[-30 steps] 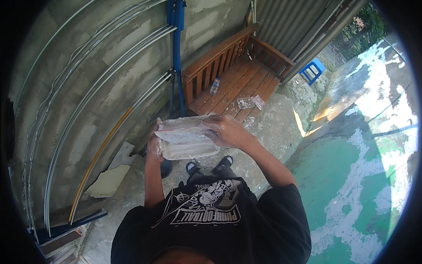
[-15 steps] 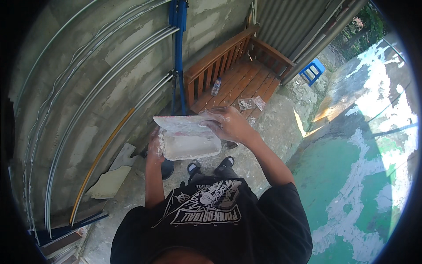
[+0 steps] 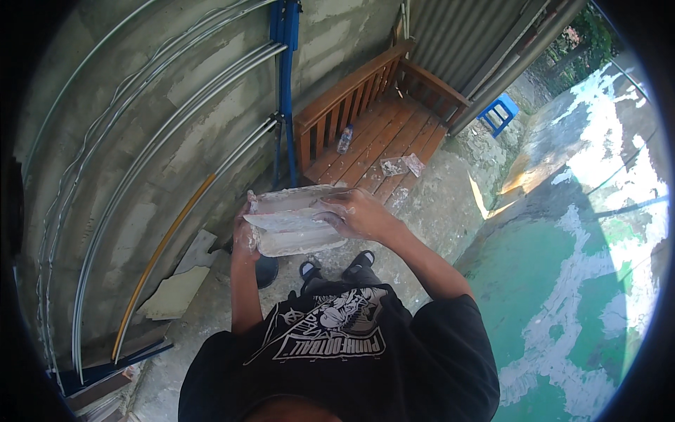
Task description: Applying plaster or filler to an exterior wall with a spatula.
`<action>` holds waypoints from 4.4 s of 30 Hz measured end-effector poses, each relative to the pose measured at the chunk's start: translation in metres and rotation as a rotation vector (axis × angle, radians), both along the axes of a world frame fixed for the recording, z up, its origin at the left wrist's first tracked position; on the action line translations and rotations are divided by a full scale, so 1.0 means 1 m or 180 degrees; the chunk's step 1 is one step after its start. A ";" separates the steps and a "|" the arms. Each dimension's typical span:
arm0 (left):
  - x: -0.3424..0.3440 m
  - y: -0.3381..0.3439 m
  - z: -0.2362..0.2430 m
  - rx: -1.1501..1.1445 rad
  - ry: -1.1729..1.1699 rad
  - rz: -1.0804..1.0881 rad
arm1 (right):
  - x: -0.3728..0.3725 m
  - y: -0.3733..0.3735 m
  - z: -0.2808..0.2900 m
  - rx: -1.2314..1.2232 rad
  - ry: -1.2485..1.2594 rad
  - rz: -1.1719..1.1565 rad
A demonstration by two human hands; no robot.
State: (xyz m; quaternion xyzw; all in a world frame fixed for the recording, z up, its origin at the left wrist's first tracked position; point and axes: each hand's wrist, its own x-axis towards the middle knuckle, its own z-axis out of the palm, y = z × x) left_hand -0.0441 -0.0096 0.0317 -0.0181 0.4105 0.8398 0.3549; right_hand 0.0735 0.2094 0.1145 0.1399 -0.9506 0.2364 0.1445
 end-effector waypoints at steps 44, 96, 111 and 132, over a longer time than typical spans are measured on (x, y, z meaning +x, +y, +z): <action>0.015 -0.006 0.009 -0.0058 0.0012 0.0066 | 0.014 -0.006 0.016 -0.0150 -0.0117 0.0064; 0.023 -0.016 -0.003 -0.0626 0.0744 -0.0047 | -0.059 0.021 0.019 -0.0329 -0.0950 0.0292; 0.017 0.040 -0.096 -0.1239 0.0513 0.1141 | -0.135 0.103 -0.097 -0.2237 -0.0718 -0.0050; 0.021 0.127 -0.418 -0.1844 0.0472 0.2403 | -0.130 0.272 -0.775 -0.0551 -0.2271 -0.2548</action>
